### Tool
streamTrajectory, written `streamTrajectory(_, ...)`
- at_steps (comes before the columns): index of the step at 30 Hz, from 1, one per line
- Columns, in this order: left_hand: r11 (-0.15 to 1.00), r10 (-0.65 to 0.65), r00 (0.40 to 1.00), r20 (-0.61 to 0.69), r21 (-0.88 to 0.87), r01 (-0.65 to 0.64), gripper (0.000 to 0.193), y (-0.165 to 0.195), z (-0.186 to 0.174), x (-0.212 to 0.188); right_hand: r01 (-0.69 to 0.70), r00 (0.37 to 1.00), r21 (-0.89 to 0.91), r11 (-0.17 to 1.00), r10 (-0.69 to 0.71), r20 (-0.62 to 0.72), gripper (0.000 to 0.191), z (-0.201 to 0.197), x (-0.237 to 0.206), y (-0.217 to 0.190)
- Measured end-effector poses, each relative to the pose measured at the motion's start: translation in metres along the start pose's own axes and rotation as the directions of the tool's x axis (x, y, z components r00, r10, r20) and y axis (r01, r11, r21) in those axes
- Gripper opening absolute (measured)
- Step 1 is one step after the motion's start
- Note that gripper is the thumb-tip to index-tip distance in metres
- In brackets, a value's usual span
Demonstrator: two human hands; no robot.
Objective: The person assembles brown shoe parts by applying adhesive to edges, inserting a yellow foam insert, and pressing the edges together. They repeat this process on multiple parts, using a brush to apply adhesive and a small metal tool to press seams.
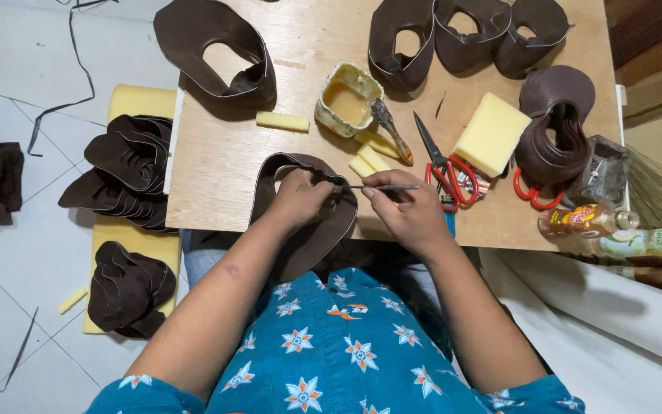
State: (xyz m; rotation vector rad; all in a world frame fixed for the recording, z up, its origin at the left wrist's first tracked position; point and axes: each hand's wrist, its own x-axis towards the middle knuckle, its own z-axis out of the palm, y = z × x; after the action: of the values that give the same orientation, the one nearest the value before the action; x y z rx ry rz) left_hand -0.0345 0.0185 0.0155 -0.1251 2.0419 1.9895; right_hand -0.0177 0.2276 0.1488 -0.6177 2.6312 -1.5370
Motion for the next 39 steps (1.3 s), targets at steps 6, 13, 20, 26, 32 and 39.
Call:
streamTrajectory(6, 0.989, -0.046, 0.999, 0.004, -0.140, 0.046, 0.018, -0.001, 0.002, -0.001, 0.196, 0.980, 0.008, 0.980, -0.197, 0.028, 0.020, 0.020, -0.001, 0.012)
streamTrajectory(13, 0.967, -0.143, 0.989, 0.034, -0.206, 0.147, 0.017, 0.005, 0.001, -0.002, -0.019, 0.996, -0.006, 1.000, 0.020, 0.092, 0.017, 0.012, 0.004, 0.017)
streamTrajectory(20, 0.997, -0.045, 0.999, -0.023, -0.064, 0.044, 0.014, 0.008, 0.001, -0.010, 0.146, 0.986, -0.002, 0.989, -0.145, 0.084, 0.017, 0.019, 0.007, 0.020)
streamTrajectory(26, 0.994, 0.058, 0.985, -0.163, -0.081, -0.072, 0.017, -0.008, 0.005, -0.006, -0.016, 0.997, -0.006, 1.000, 0.017, 0.074, 0.014, 0.014, 0.012, 0.019)
streamTrajectory(32, 0.911, 0.356, 0.894, -0.272, 0.313, -0.268, 0.023, -0.015, 0.013, -0.018, 0.169, 0.984, -0.150, 0.974, -0.158, 0.081, 0.012, 0.016, 0.008, 0.010)
streamTrajectory(39, 0.938, 0.291, 0.920, -0.262, 0.265, -0.221, 0.024, -0.002, 0.015, -0.019, 0.202, 0.976, -0.084, 0.976, -0.193, 0.102, 0.019, 0.016, 0.004, 0.015)
